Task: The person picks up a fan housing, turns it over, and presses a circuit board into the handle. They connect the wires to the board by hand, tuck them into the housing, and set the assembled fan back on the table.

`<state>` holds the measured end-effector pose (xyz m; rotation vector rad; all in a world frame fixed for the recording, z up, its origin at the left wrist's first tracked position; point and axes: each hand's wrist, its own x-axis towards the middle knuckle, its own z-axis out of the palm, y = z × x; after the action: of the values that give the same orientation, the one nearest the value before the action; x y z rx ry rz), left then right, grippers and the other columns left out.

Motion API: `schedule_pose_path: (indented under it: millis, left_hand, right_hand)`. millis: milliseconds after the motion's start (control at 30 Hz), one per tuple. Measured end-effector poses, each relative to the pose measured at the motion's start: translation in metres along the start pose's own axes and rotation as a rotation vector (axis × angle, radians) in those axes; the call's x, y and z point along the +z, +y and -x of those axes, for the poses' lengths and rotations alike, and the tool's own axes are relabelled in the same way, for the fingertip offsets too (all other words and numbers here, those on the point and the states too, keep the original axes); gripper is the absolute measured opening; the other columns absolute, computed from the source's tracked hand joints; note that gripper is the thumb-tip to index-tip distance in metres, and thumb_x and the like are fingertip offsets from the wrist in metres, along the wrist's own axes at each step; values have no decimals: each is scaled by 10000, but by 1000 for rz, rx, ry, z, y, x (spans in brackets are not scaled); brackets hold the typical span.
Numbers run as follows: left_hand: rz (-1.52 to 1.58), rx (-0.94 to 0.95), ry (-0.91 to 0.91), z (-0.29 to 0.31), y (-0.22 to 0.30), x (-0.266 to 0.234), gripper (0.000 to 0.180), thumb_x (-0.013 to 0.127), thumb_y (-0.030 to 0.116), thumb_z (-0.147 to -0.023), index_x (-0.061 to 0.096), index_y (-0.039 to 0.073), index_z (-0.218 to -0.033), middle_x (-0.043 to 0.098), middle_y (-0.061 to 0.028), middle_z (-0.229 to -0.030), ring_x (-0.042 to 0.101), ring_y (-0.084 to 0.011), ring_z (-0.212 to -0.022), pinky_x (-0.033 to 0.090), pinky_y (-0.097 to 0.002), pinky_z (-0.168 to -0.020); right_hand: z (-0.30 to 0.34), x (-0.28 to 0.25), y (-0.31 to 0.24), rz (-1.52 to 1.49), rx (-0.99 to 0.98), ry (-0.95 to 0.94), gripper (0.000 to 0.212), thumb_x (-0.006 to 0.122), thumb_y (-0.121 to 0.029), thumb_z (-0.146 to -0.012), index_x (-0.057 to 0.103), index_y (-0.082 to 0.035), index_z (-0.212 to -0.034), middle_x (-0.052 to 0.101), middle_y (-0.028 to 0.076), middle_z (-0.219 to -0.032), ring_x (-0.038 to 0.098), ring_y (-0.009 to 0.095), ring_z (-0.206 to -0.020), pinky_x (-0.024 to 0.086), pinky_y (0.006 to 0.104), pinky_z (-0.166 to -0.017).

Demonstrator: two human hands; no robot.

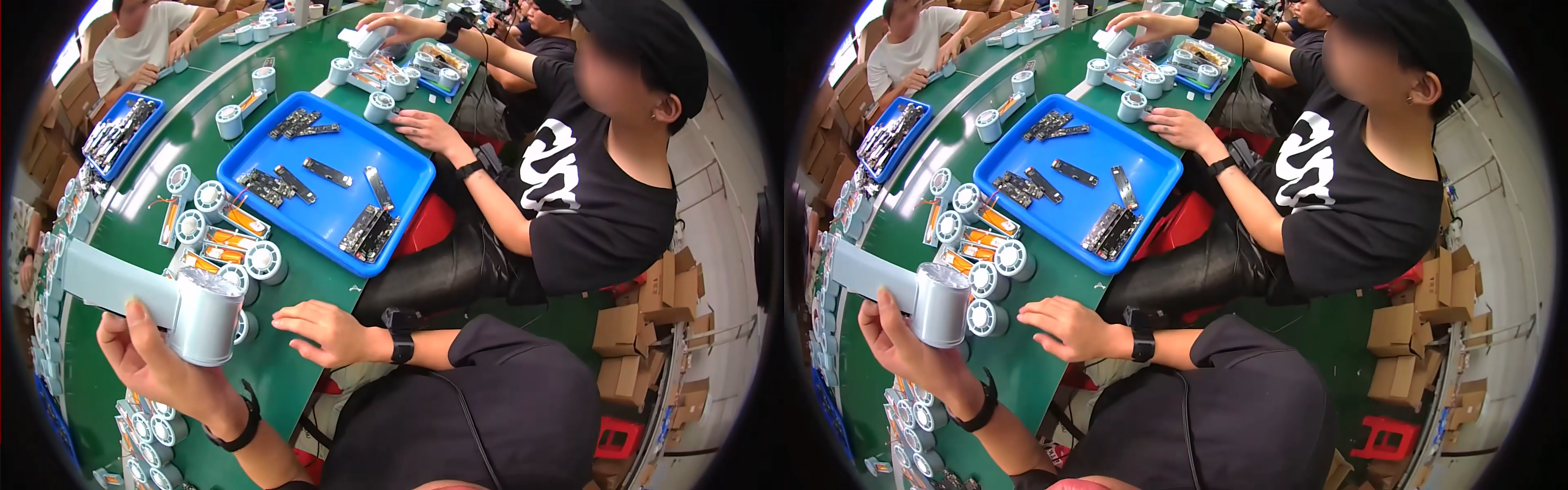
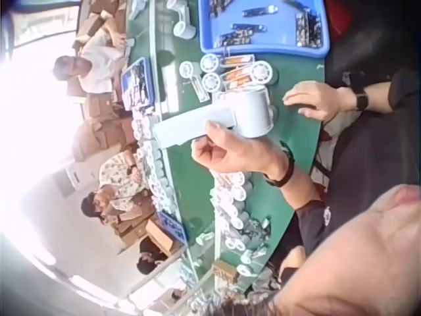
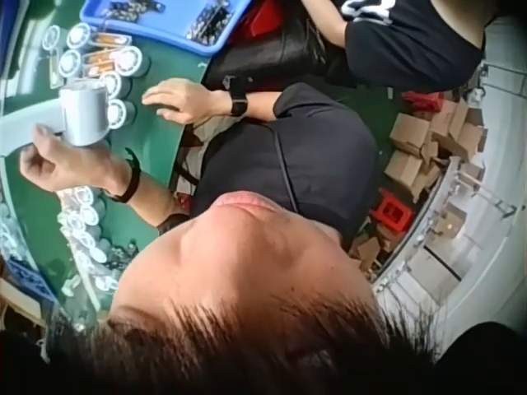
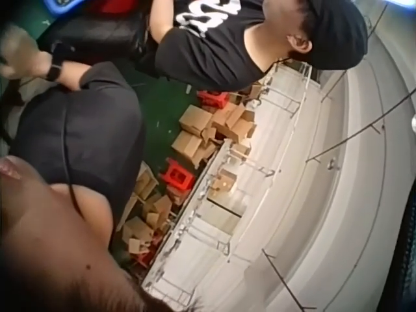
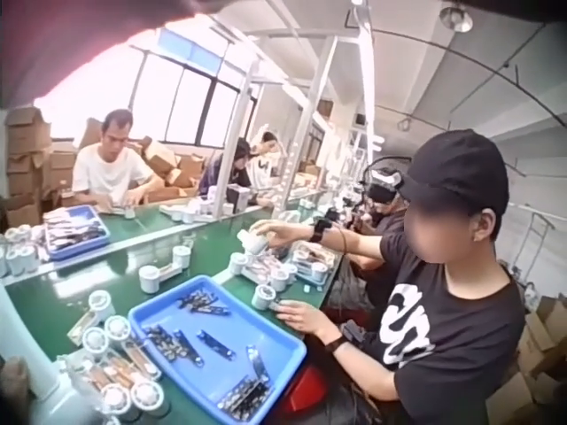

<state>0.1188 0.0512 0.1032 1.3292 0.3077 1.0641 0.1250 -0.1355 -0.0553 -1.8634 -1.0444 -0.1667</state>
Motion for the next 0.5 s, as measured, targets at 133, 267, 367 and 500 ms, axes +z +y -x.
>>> schedule_pose_path:
  millis: [133, 267, 367, 500]
  left_hand:
    - [1, 29, 40, -8, 7, 5, 191, 671, 176, -994, 545, 37, -959, 580, -9, -863, 555, -77, -774, 468, -247, -710]
    - [6, 15, 19, -11, 0, -2, 198, 659, 148, -977, 527, 4, -1007, 599, -48, -896, 570, -104, -798, 500, -283, -755]
    - [7, 44, -35, -7, -5, -4, 190, 668, 124, -967, 518, 10, -995, 596, -49, -899, 566, -102, -805, 495, -270, -763]
    - [-35, 119, -41, -3, -13, 0, 196, 684, 92, -948, 504, 21, -973, 586, -48, -905, 565, -106, -821, 491, -263, -767]
  right_hand:
    - [2, 4, 0, 74, 11, 5, 471, 719, -99, -839, 621, -29, -1295, 646, 138, -1279, 649, 319, -1076, 525, 417, -940]
    - [1, 5, -1, 92, -2, 9, 445, 710, -80, -850, 634, -34, -1286, 658, 133, -1256, 660, 308, -1046, 533, 406, -916]
    - [0, 6, -1, -2, 31, 44, 429, 690, -65, -872, 630, -29, -1295, 659, 138, -1253, 664, 285, -1037, 532, 390, -906]
    - [-13, -11, 2, -350, 221, 145, 422, 643, -37, -913, 610, -12, -1333, 660, 150, -1248, 669, 228, -1048, 525, 358, -907]
